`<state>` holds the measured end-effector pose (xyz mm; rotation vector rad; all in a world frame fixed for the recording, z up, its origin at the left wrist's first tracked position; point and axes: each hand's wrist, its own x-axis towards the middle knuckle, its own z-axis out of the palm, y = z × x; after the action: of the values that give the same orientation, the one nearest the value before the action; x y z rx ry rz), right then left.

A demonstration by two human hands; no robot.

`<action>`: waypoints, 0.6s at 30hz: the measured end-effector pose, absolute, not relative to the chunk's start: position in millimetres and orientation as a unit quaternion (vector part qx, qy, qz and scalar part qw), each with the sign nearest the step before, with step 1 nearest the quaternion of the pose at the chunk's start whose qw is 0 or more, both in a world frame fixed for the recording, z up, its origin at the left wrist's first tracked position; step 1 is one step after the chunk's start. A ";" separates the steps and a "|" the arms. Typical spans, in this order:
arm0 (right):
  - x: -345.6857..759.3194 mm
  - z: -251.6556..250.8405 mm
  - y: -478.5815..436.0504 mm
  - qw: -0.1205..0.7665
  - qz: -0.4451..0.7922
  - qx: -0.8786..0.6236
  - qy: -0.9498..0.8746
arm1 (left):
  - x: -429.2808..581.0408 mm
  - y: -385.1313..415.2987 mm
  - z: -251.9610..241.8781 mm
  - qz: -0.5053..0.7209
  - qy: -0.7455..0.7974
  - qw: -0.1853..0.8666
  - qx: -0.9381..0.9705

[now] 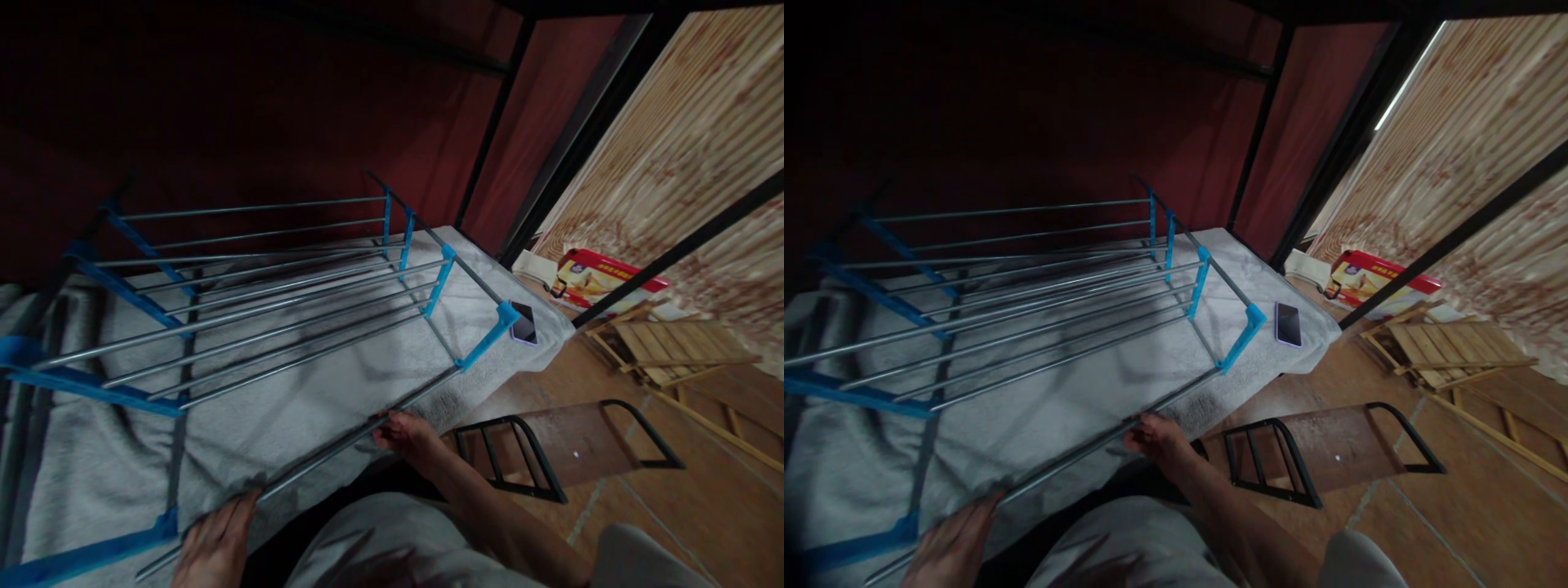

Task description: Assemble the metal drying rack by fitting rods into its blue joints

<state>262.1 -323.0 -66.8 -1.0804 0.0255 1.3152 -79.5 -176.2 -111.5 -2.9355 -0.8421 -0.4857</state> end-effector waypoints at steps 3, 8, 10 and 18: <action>262.0 -63.5 -328.8 0.632 0.613 -0.474 0.001 | -69.3 -179.1 -97.2 -0.141 -0.281 0.038 -0.948; 249.6 -51.3 -334.9 0.555 0.664 -0.489 -0.108 | -49.5 -195.5 -76.4 -0.113 -0.320 0.060 -0.939; 243.3 -44.5 -330.8 0.536 0.637 -0.525 -0.177 | -39.7 -205.7 -68.5 -0.091 -0.348 0.060 -0.931; 223.9 -26.2 -282.9 0.423 0.469 -0.587 -0.507 | -8.1 -223.8 -53.5 -0.033 -0.405 0.017 -0.914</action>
<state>223.9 -282.9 -26.2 -1.4687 -1.2687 1.1742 -8.1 -223.8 -53.5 -2.8395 -1.2571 -0.1025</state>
